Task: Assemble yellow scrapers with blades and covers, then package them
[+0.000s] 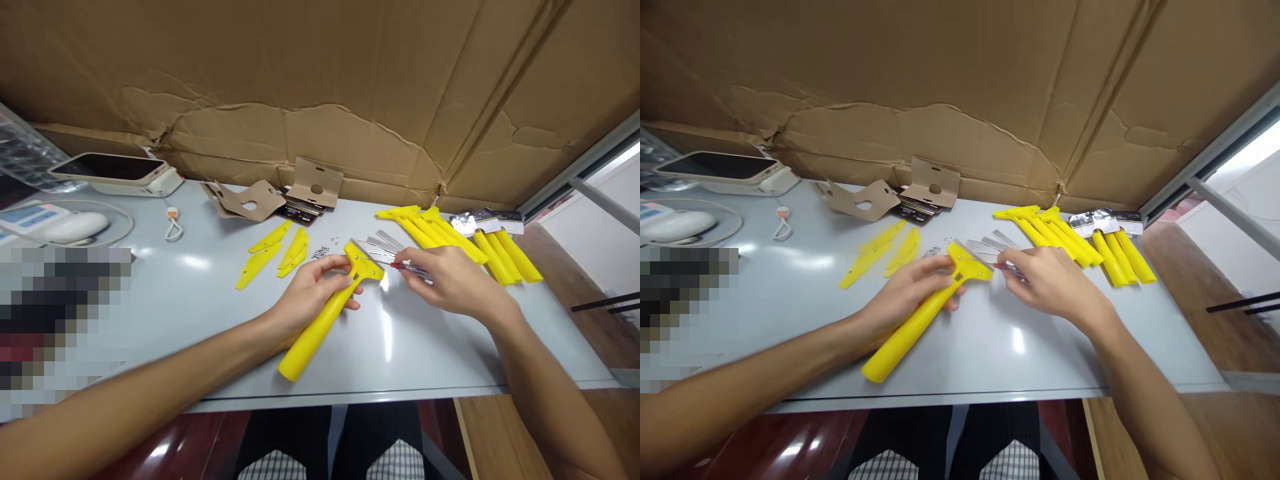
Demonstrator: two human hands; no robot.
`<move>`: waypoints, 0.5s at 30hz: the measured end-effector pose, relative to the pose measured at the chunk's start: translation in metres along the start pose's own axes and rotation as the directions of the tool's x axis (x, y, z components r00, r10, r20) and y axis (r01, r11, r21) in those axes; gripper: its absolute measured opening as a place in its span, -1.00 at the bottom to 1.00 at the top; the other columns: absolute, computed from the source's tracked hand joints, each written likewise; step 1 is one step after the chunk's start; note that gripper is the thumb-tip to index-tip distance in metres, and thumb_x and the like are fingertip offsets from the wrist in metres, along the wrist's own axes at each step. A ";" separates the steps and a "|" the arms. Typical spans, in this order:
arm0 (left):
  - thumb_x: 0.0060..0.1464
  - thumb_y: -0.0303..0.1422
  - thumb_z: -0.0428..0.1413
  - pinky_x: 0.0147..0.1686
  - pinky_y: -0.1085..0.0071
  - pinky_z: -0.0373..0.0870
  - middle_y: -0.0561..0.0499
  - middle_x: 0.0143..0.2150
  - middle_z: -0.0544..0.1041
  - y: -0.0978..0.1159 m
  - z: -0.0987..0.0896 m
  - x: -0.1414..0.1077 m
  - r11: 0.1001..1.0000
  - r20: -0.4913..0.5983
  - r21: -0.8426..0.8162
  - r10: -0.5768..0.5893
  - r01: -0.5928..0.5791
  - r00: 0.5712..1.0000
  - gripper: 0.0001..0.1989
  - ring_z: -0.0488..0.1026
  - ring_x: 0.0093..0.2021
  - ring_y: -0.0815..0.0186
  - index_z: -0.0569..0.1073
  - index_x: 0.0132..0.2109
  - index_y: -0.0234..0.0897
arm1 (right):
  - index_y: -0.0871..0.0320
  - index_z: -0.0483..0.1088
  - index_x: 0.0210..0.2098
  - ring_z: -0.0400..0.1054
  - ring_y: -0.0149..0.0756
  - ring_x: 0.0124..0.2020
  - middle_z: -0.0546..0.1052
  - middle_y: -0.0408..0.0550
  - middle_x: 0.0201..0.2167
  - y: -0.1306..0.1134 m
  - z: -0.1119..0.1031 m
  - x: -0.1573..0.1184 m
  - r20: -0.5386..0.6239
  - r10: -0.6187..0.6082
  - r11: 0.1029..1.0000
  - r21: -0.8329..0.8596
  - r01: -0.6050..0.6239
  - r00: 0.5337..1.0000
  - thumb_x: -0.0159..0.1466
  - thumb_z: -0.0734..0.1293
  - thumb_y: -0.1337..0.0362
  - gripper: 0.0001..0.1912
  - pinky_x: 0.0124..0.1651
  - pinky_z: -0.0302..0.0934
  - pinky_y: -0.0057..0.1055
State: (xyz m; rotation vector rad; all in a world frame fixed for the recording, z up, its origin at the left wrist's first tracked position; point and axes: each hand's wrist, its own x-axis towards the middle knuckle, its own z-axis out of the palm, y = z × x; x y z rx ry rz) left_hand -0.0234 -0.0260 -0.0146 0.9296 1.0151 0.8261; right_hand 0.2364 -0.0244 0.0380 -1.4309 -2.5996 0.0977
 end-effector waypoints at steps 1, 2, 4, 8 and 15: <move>0.16 -0.35 0.30 -0.29 0.34 0.58 -0.13 -0.12 0.66 0.001 0.000 0.001 1.000 -0.018 -0.011 0.005 -0.006 1.000 -0.69 0.64 -0.35 0.25 0.51 0.04 -0.28 | 0.09 0.54 -0.02 0.46 -0.23 -0.38 0.63 -0.08 -0.36 0.003 -0.002 0.000 0.010 0.017 1.000 0.011 -0.017 1.000 0.41 0.27 0.27 -0.76 -0.30 0.11 -0.31; 0.17 -0.38 0.29 -0.27 0.34 0.60 -0.15 -0.10 0.65 0.003 -0.001 0.002 1.000 -0.042 -0.026 0.016 -0.018 0.999 -0.71 0.65 -0.31 0.23 0.51 0.03 -0.30 | 0.09 0.53 -0.05 0.47 -0.23 -0.36 0.63 -0.09 -0.35 0.006 -0.003 0.000 0.027 0.037 0.999 0.020 -0.038 0.999 0.38 0.29 0.29 -0.79 -0.29 0.13 -0.32; 0.18 -0.44 0.25 -0.24 0.34 0.64 -0.17 -0.04 0.64 0.009 -0.001 0.003 0.997 -0.101 -0.064 0.047 -0.054 0.994 -0.74 0.66 -0.25 0.22 0.50 0.02 -0.32 | 0.08 0.51 -0.10 0.48 -0.22 -0.33 0.63 -0.10 -0.35 0.012 -0.003 0.000 0.076 0.078 0.996 0.025 -0.080 0.994 0.34 0.31 0.32 -0.82 -0.28 0.14 -0.32; 0.24 -0.50 0.18 -0.16 0.32 0.68 -0.16 -0.06 0.65 0.020 -0.003 0.006 0.985 -0.166 -0.137 0.078 -0.101 0.983 -0.68 0.67 -0.30 0.25 0.44 0.12 -0.34 | 0.07 0.53 -0.15 0.47 -0.20 -0.33 0.65 -0.03 -0.28 0.015 0.006 0.004 0.216 0.149 0.989 -0.012 -0.150 0.965 0.32 0.34 0.27 -0.86 -0.35 0.10 -0.32; 0.17 -0.56 0.24 -0.24 0.22 0.73 -0.05 0.01 0.53 0.015 -0.008 0.012 0.939 -0.158 -0.279 0.163 -0.203 0.974 -0.52 0.68 -0.31 0.24 0.34 0.18 -0.16 | 0.06 0.47 -0.21 0.44 -0.18 -0.25 0.64 -0.05 -0.14 0.011 0.018 0.008 0.284 0.157 0.987 -0.064 -0.144 0.946 0.33 0.30 0.29 -0.90 -0.38 0.02 -0.31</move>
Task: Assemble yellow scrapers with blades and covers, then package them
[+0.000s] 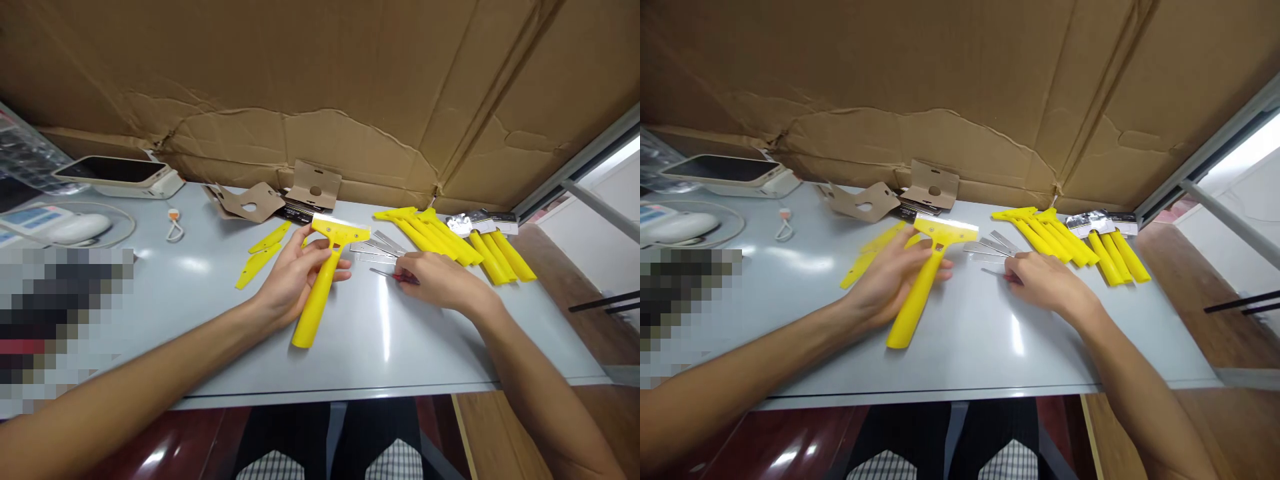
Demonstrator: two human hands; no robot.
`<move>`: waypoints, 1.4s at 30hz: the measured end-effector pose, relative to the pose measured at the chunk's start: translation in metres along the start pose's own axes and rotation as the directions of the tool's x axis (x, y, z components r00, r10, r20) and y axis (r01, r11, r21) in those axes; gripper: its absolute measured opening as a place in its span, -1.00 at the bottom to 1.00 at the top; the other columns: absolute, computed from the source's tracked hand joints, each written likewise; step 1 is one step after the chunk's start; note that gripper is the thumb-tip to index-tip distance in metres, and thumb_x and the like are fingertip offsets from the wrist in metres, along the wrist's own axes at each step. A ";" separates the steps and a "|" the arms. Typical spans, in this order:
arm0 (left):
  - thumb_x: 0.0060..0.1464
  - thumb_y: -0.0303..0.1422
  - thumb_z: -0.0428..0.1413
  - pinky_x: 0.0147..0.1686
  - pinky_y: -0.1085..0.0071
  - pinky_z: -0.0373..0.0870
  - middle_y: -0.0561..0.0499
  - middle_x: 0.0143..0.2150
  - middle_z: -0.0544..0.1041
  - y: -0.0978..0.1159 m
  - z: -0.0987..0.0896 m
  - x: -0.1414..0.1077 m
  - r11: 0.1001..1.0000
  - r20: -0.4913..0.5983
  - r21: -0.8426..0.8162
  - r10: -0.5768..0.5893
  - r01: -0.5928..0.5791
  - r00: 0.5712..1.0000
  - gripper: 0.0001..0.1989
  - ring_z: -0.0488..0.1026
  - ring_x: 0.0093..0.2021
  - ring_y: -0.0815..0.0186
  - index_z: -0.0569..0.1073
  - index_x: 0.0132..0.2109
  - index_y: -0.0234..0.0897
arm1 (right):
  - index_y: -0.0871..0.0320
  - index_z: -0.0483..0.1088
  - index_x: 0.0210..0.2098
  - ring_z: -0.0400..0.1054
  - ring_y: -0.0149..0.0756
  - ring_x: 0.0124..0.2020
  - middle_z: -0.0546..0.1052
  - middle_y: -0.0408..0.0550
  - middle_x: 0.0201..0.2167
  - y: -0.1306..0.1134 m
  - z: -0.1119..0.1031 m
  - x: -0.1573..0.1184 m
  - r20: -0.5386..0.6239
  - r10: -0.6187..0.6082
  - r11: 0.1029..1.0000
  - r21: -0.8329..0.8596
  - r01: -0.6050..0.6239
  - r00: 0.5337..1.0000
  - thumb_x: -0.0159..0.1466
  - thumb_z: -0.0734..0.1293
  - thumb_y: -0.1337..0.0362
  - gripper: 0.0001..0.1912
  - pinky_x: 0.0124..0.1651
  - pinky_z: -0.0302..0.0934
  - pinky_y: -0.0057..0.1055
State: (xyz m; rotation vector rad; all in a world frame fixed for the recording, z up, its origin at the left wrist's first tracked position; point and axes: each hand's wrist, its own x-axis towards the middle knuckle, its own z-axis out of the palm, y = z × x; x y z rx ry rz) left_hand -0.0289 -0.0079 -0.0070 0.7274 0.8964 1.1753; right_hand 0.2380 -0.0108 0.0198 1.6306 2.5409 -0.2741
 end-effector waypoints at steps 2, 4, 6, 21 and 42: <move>0.20 -0.56 0.22 -0.21 0.21 0.73 -0.06 0.03 0.53 -0.002 -0.001 0.001 0.999 0.059 -0.036 -0.021 0.023 0.998 -0.57 0.68 -0.30 0.23 0.38 0.16 -0.17 | 0.07 0.49 -0.18 0.46 -0.14 -0.22 0.63 -0.02 -0.09 0.003 -0.001 -0.001 -0.004 0.034 0.999 -0.018 -0.034 0.999 0.35 0.29 0.27 -0.88 -0.36 0.04 -0.29; 0.23 -0.56 0.19 -0.10 0.19 0.73 -0.07 0.03 0.54 -0.003 -0.001 0.001 0.997 0.108 -0.070 -0.036 0.044 0.994 -0.64 0.69 -0.25 0.23 0.43 0.13 -0.20 | 0.08 0.52 -0.18 0.47 -0.11 -0.22 0.62 0.03 -0.10 0.008 -0.003 -0.001 -0.017 0.077 0.996 -0.043 -0.077 0.997 0.38 0.27 0.27 -0.84 -0.34 0.07 -0.26; 0.24 -0.58 0.18 0.05 0.15 0.69 -0.06 0.02 0.55 -0.004 -0.001 0.001 0.993 0.117 -0.109 -0.033 0.045 0.993 -0.67 0.70 -0.16 0.19 0.46 0.09 -0.20 | 0.10 0.55 -0.18 0.48 -0.09 -0.22 0.62 0.07 -0.13 0.010 -0.004 -0.002 -0.057 0.099 0.993 -0.066 -0.102 0.994 0.40 0.29 0.26 -0.82 -0.32 0.10 -0.25; 0.16 -0.52 0.33 0.29 -0.14 0.49 -0.07 0.16 0.55 -0.026 -0.004 -0.002 0.994 0.186 -0.097 -0.029 0.048 0.982 -0.53 0.65 0.11 0.03 0.32 0.10 -0.11 | 0.15 0.51 -0.02 0.41 -0.40 -0.65 0.60 -0.15 -0.42 -0.069 0.035 0.002 0.031 0.019 0.528 0.848 -0.036 0.999 0.41 0.38 0.05 -0.69 -0.48 0.26 -0.38; 0.12 -0.34 0.27 0.06 0.08 0.58 -0.11 0.12 0.61 0.016 -0.030 0.029 0.548 0.220 0.699 0.446 -0.459 0.868 -0.70 0.56 0.12 0.05 0.55 0.02 -0.17 | 0.14 0.39 -0.16 0.36 -0.36 -0.69 0.52 -0.22 -0.59 -0.046 0.049 0.017 0.150 0.026 0.312 0.938 -0.151 0.988 0.21 0.38 0.35 -0.81 -0.65 0.27 -0.42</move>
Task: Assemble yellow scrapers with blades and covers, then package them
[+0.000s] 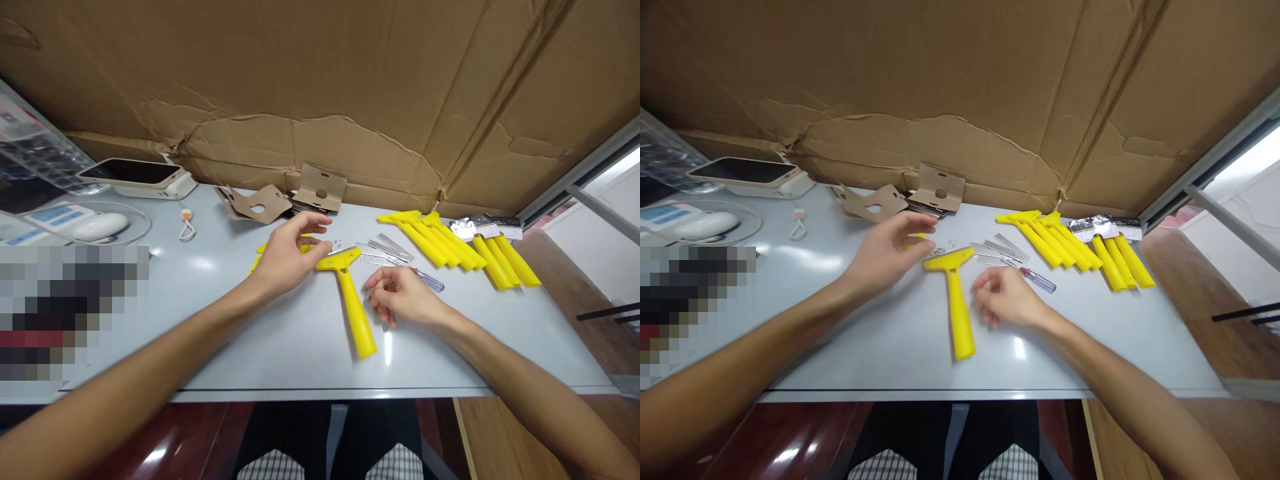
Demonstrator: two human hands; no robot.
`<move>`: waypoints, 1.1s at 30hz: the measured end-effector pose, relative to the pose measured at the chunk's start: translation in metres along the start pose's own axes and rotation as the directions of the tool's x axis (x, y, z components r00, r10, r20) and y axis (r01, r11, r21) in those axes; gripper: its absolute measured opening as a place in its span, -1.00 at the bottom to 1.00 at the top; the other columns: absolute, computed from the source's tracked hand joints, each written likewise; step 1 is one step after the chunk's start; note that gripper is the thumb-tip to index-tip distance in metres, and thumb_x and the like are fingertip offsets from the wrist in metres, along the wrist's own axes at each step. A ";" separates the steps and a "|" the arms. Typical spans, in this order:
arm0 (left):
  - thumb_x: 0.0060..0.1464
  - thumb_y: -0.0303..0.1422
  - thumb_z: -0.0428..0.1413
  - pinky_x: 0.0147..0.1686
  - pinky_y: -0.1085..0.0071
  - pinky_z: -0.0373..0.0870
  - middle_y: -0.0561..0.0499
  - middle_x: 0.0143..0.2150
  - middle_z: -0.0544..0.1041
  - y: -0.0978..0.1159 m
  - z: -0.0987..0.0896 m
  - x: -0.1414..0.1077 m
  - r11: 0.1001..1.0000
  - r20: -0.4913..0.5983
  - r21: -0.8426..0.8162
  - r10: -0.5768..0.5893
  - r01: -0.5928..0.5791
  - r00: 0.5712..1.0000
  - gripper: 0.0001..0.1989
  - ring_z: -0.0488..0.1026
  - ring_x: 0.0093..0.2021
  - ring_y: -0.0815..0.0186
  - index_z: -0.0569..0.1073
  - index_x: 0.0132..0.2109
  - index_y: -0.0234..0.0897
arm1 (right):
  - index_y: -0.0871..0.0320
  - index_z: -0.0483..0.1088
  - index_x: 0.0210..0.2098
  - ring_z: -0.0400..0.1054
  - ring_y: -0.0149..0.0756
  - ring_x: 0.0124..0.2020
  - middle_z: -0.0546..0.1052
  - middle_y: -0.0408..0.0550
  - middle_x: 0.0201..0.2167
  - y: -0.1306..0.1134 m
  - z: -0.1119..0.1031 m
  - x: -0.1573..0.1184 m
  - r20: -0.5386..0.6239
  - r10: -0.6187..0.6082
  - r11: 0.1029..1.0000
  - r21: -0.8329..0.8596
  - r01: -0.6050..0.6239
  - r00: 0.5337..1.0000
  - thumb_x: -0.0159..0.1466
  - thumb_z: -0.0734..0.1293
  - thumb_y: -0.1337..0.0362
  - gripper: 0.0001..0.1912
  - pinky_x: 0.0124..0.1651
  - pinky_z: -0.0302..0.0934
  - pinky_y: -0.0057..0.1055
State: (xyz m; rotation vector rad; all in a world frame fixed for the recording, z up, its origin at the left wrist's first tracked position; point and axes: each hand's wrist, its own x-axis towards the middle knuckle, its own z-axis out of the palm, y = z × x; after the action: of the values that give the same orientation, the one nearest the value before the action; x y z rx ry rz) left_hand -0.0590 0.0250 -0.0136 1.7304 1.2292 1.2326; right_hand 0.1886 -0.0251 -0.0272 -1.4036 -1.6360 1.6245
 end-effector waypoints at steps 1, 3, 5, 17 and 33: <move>0.11 -0.36 0.27 0.04 0.09 0.59 -0.11 0.09 0.62 -0.002 0.000 0.001 1.000 0.005 -0.006 -0.009 0.009 1.000 -0.72 0.57 0.10 0.05 0.56 0.00 -0.17 | 0.14 0.39 -0.14 0.35 -0.36 -0.69 0.52 -0.21 -0.57 0.000 0.000 0.000 -0.012 -0.006 1.000 -0.026 0.005 1.000 0.22 0.37 0.35 -0.79 -0.65 0.25 -0.41; 0.08 -0.39 0.27 0.03 0.10 0.61 -0.09 0.05 0.63 -0.005 0.002 0.002 1.000 0.022 0.001 -0.002 0.002 1.000 -0.76 0.57 0.06 0.06 0.59 -0.06 -0.17 | 0.14 0.42 -0.12 0.37 -0.36 -0.66 0.54 -0.18 -0.54 -0.001 0.003 -0.002 -0.046 -0.040 0.989 -0.143 0.034 0.998 0.29 0.36 0.28 -0.83 -0.61 0.23 -0.40; 0.08 -0.43 0.24 0.02 0.11 0.62 -0.08 0.03 0.62 -0.008 0.004 0.001 0.999 0.042 0.006 0.032 -0.033 0.999 -0.80 0.57 0.04 0.07 0.61 -0.11 -0.16 | 0.15 0.47 -0.10 0.41 -0.35 -0.58 0.56 -0.13 -0.48 -0.004 0.006 -0.006 -0.105 -0.137 0.946 -0.309 0.099 0.985 0.35 0.35 0.19 -0.80 -0.51 0.24 -0.38; 0.12 -0.43 0.17 -0.06 0.19 0.59 -0.07 0.01 0.63 -0.002 -0.003 0.005 0.972 0.008 0.163 0.168 -0.167 0.986 -0.82 0.56 0.04 0.11 0.61 -0.14 -0.18 | 0.01 0.54 0.08 0.36 -0.21 -0.35 0.57 0.03 -0.18 -0.023 0.038 -0.029 0.171 -0.282 0.471 -0.832 0.292 0.944 0.45 0.23 -0.25 -0.45 -0.33 -0.12 -0.30; 0.18 -0.40 0.13 -0.03 0.23 0.49 -0.07 -0.09 0.64 -0.022 -0.039 0.037 0.831 -0.013 0.490 0.310 -0.265 0.951 -0.87 0.54 -0.07 0.15 0.59 -0.19 -0.19 | 0.10 0.49 -0.02 0.33 -0.27 -0.39 0.46 -0.10 -0.37 -0.013 0.023 -0.023 -0.062 -0.418 0.690 -0.670 0.272 0.906 0.35 0.28 0.17 -0.72 -0.24 0.14 -0.28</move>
State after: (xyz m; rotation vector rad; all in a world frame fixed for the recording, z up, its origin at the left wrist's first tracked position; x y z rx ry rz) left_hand -0.0985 0.0670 -0.0087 2.3176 1.4617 1.2553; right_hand 0.1730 -0.0530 -0.0123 -1.3686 -2.2817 0.6633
